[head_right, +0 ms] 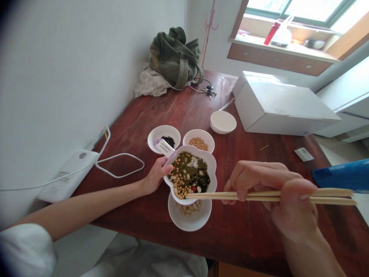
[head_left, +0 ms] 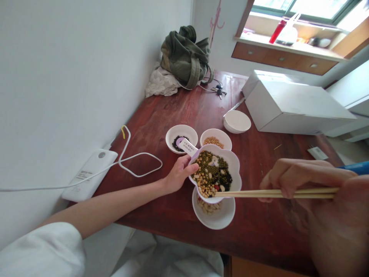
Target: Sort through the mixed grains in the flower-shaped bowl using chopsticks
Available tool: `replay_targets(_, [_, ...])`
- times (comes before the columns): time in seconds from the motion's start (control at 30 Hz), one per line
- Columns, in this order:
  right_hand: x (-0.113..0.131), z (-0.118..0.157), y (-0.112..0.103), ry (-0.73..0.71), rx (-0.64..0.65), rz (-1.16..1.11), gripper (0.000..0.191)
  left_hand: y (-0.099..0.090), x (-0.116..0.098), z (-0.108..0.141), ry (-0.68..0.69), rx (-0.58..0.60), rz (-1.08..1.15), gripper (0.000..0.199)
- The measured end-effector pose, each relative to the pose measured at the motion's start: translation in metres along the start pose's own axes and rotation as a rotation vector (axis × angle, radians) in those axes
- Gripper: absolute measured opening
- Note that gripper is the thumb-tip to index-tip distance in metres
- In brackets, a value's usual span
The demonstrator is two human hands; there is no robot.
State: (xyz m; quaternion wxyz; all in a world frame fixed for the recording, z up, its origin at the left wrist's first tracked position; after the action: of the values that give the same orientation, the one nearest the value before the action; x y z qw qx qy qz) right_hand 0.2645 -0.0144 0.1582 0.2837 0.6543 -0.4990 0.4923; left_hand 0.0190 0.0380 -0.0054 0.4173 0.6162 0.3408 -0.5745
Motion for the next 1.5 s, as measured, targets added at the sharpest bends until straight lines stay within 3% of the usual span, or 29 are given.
replay_targets(0.07, [-0.009,0.001,0.002,0.022,-0.066,-0.105,0.069,0.0,-0.001,0.0,0.003,0.004,0.0,0.063])
replay_targets(0.2, [-0.032,0.008,0.012,0.087,0.036,-0.075,0.079,0.0,-0.001,-0.001,0.024,0.003,-0.013,0.064])
replay_targets(0.33, [-0.045,0.012,0.013,0.088,0.018,-0.066,0.071,-0.001,0.0,-0.001,0.031,0.003,-0.014,0.067])
replay_targets(0.6, [-0.045,0.012,0.012,0.127,-0.005,-0.043,0.083,-0.001,0.003,-0.002,0.028,-0.004,0.016,0.066])
replay_targets(0.97, [-0.044,-0.002,0.02,-0.009,0.045,-0.083,0.06,0.0,0.008,-0.003,0.043,0.015,0.037,0.061])
replay_targets(1.5, [-0.042,-0.004,0.02,-0.143,0.035,-0.003,0.056,-0.003,0.01,-0.004,0.053,-0.005,0.001,0.057])
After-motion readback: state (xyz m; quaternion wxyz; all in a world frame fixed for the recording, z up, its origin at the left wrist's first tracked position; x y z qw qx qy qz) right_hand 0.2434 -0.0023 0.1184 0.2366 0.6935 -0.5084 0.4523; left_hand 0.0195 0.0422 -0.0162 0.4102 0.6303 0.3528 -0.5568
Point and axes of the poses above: each hand's wrist, its own z-axis away from the middle knuckle, its own y-axis out of the palm, x = y × z, the point moved 4 cm from there along -z, towards the middle knuckle, and after that the axes turned 14 degrees about -z, right-handed, at the moved point
